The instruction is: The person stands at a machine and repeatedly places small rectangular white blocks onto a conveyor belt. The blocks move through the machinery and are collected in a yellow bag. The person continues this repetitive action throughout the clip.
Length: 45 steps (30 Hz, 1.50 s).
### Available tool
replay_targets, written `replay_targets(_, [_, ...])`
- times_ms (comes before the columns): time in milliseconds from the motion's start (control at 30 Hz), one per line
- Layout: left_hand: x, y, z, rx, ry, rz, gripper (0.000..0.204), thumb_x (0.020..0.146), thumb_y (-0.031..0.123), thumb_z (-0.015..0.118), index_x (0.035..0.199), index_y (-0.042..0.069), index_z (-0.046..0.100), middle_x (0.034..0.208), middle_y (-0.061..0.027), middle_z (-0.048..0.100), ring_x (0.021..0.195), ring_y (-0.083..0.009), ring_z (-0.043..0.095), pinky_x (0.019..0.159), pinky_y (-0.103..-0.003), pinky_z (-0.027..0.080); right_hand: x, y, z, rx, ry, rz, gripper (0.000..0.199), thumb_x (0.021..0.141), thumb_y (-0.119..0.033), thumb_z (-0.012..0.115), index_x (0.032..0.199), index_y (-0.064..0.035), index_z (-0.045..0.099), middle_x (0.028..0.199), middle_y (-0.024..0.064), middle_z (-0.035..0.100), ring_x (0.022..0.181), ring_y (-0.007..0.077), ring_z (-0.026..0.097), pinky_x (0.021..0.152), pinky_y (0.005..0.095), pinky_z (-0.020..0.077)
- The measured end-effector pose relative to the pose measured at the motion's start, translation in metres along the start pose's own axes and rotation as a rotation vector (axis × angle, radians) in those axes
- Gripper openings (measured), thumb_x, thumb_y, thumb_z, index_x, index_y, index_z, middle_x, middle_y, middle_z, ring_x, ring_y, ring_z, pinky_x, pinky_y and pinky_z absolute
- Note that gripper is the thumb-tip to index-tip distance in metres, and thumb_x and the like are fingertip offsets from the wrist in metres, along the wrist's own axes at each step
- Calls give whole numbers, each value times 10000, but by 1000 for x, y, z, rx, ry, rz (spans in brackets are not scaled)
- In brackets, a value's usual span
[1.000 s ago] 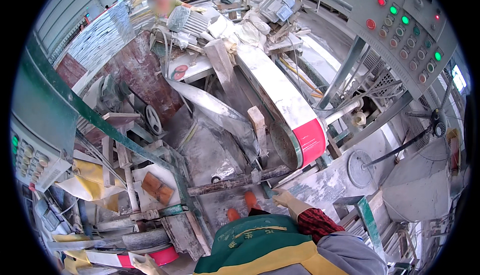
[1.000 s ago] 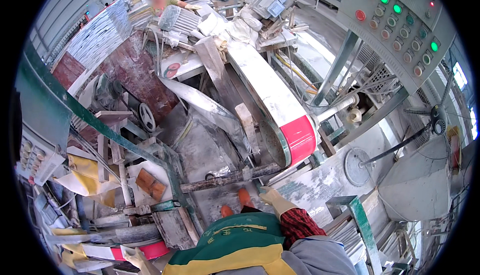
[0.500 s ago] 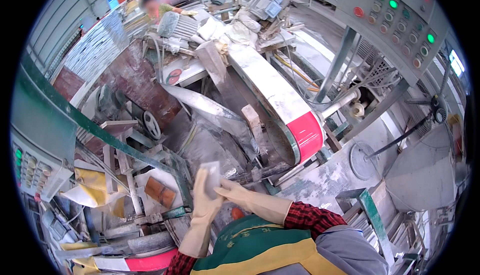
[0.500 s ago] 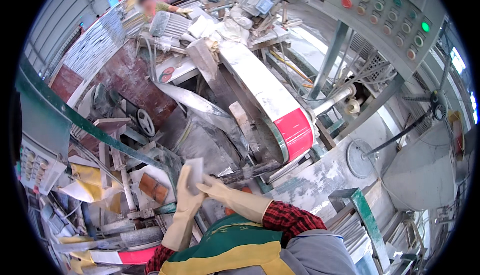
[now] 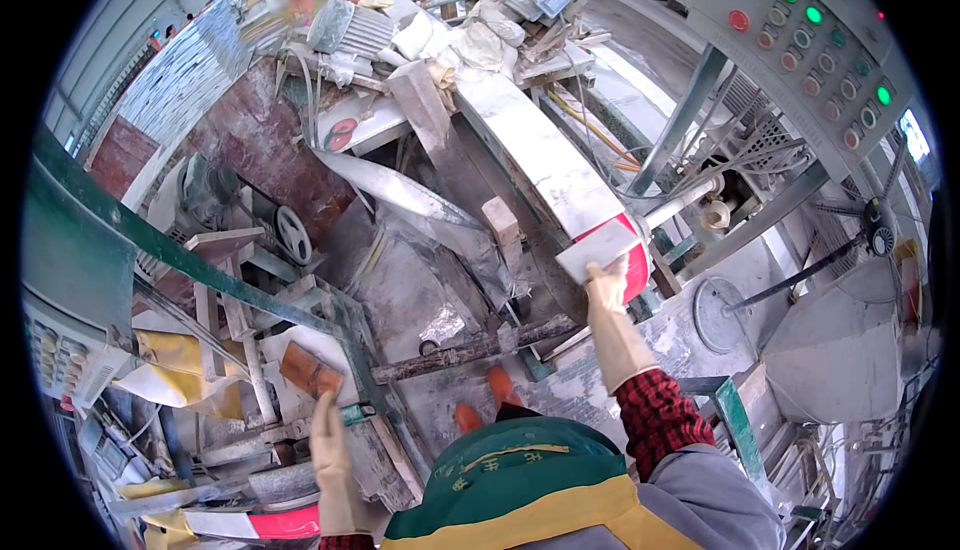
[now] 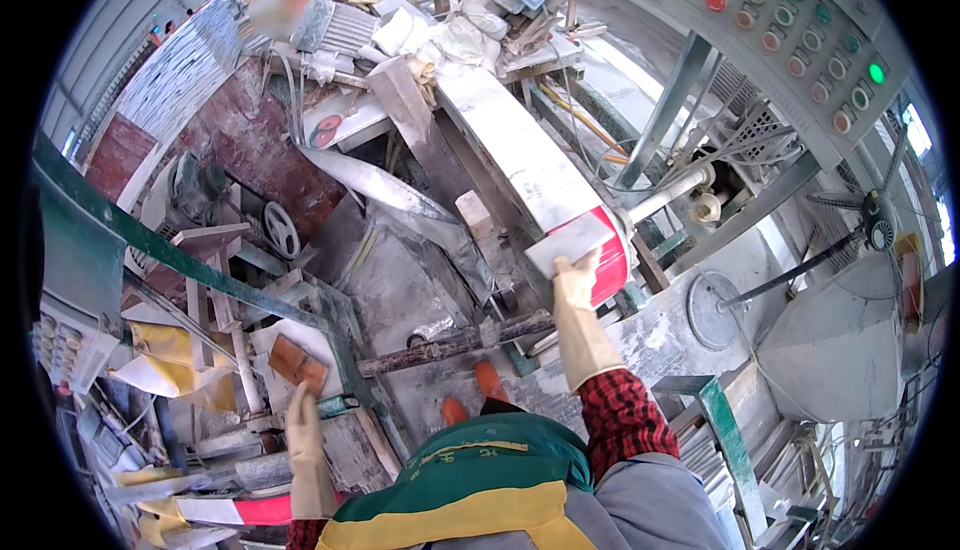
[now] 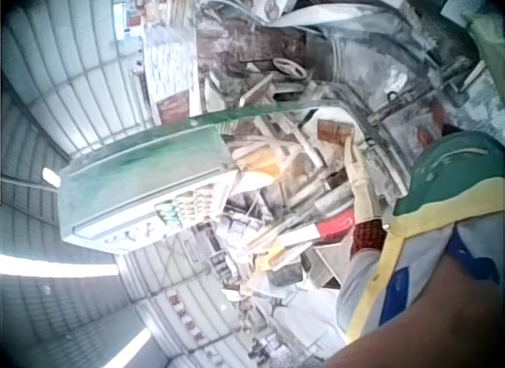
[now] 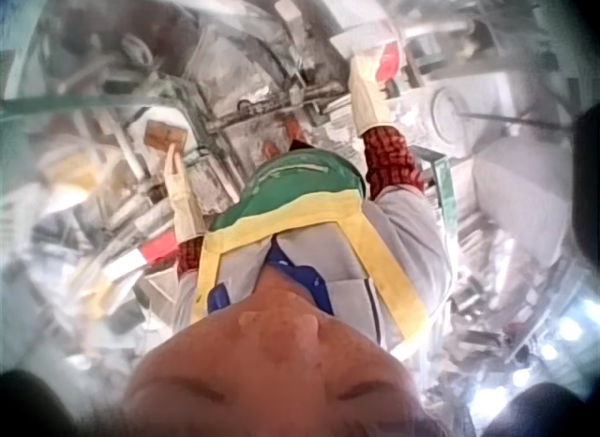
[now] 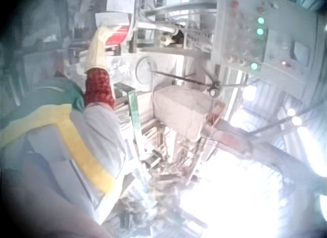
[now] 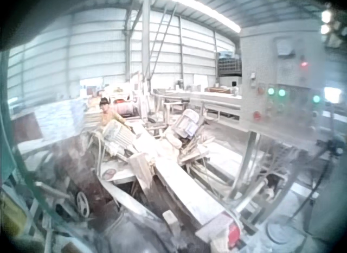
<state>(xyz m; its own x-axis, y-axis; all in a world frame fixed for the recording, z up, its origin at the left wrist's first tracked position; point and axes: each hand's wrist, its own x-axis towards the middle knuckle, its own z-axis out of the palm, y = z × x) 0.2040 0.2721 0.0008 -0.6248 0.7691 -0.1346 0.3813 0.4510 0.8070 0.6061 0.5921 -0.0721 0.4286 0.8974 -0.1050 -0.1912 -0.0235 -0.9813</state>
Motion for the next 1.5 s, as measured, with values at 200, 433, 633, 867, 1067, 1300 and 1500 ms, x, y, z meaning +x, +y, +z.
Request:
replay_targets(200, [-58,-159,-152,240,604,-117,401,933,223,506,1231,-45,500,1262,-200,524,1197,-309,458,1045,-355,319,44,21,-13,-19,70,123,725,782,27,532,1413,-216,273,1132,120,545,935,268,582,643,387,525])
replay_targets(433, [-100,-202,-167,1112,428,-811,645,885,508,472,1362,86,369,1374,-218,368,1234,-393,372,996,-466,357,75,43,-19,-80,139,44,762,792,-27,548,1437,-207,183,1010,160,593,727,266,609,542,397,528])
replay_targets(633, [-107,-196,-147,1141,544,-783,623,888,537,448,1363,142,374,1399,-212,342,1246,-415,349,966,-504,373,44,-30,-2,-569,-35,421,817,858,-198,543,1435,-141,-33,651,190,601,452,273,571,404,393,460])
replay_targets(867, [-114,-224,-159,1127,716,-594,588,896,525,456,1327,126,432,1359,-210,406,1192,-379,430,938,-478,394,37,-6,-2,-134,7,295,650,881,-89,513,1412,-155,145,611,156,596,412,226,553,369,319,458])
replay_targets(1067, [-106,-189,-190,1107,845,-648,654,857,559,501,1338,124,426,1304,-205,456,1159,-362,462,942,-466,394,11,30,-38,361,-80,261,684,845,-55,570,1388,-212,185,735,152,582,460,169,486,416,283,384])
replay_targets(1300, [-100,-162,-210,932,902,-1036,839,765,662,550,1419,203,296,1416,-99,363,1234,-299,401,981,-421,380,-50,75,-120,-427,-56,286,640,789,-80,583,1370,-123,321,723,119,595,518,193,568,423,300,448])
replay_targets(1500, [-106,-201,-199,945,958,-866,640,846,474,557,1360,156,347,1336,-107,402,1212,-312,391,937,-451,394,-66,92,-156,-607,-233,521,688,788,-67,567,1406,-92,266,783,182,660,539,233,624,455,335,498])
